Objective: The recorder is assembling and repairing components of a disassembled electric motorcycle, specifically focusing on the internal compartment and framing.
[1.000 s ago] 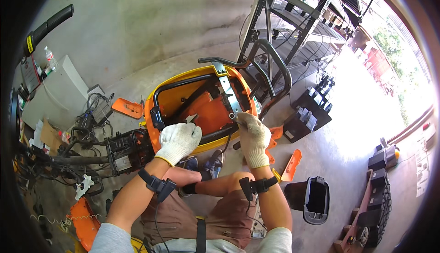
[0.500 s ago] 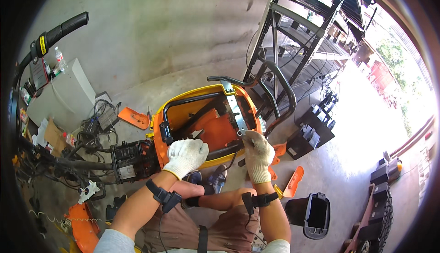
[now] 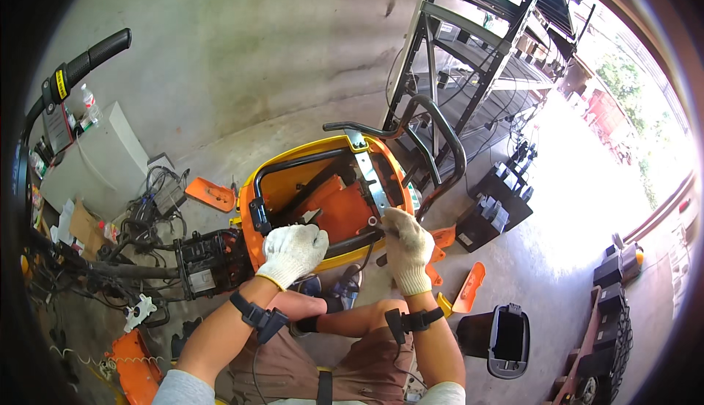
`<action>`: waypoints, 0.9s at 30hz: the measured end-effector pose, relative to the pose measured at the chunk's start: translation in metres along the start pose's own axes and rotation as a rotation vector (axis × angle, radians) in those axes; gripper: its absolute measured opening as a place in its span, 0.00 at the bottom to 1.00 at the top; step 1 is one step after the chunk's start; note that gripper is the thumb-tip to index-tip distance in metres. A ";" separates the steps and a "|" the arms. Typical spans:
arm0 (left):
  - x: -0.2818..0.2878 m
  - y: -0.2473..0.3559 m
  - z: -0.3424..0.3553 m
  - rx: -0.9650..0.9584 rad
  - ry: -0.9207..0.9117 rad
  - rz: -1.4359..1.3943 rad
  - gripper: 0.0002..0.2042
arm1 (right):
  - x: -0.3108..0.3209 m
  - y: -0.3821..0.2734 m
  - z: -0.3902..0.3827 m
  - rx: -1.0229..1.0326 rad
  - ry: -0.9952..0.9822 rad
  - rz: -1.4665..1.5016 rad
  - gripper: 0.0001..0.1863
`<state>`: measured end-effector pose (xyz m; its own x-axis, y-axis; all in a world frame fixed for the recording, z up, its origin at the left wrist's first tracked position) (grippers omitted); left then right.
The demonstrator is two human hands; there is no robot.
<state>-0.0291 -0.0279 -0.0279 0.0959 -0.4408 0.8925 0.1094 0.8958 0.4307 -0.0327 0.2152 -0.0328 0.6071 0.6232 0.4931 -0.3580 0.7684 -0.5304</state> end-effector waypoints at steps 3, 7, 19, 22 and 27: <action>0.000 0.000 0.000 0.001 -0.005 -0.006 0.20 | 0.003 0.000 0.003 -0.030 -0.101 -0.041 0.13; 0.001 0.000 0.000 0.002 0.010 -0.015 0.20 | 0.000 -0.004 0.001 -0.224 -0.050 -0.088 0.12; 0.003 0.001 0.002 0.024 -0.043 0.008 0.21 | 0.000 -0.005 -0.001 -0.145 -0.001 -0.052 0.10; 0.003 0.001 0.001 0.010 -0.044 0.008 0.21 | 0.000 -0.006 -0.002 -0.144 0.003 -0.037 0.11; 0.004 0.002 0.002 0.016 -0.059 0.010 0.21 | 0.003 -0.004 0.000 -0.074 -0.080 -0.031 0.10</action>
<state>-0.0305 -0.0282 -0.0235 0.0386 -0.4277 0.9031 0.0925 0.9014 0.4230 -0.0294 0.2138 -0.0292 0.5569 0.6115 0.5621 -0.2847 0.7763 -0.5625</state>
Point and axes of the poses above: each hand's wrist, its own z-axis towards the middle knuckle, its own x-axis out of the back of the hand, y = z × x, the point moved 2 cm from there along z, towards the middle knuckle, and after that the axes turned 5 degrees about y, right-handed, at the moved point
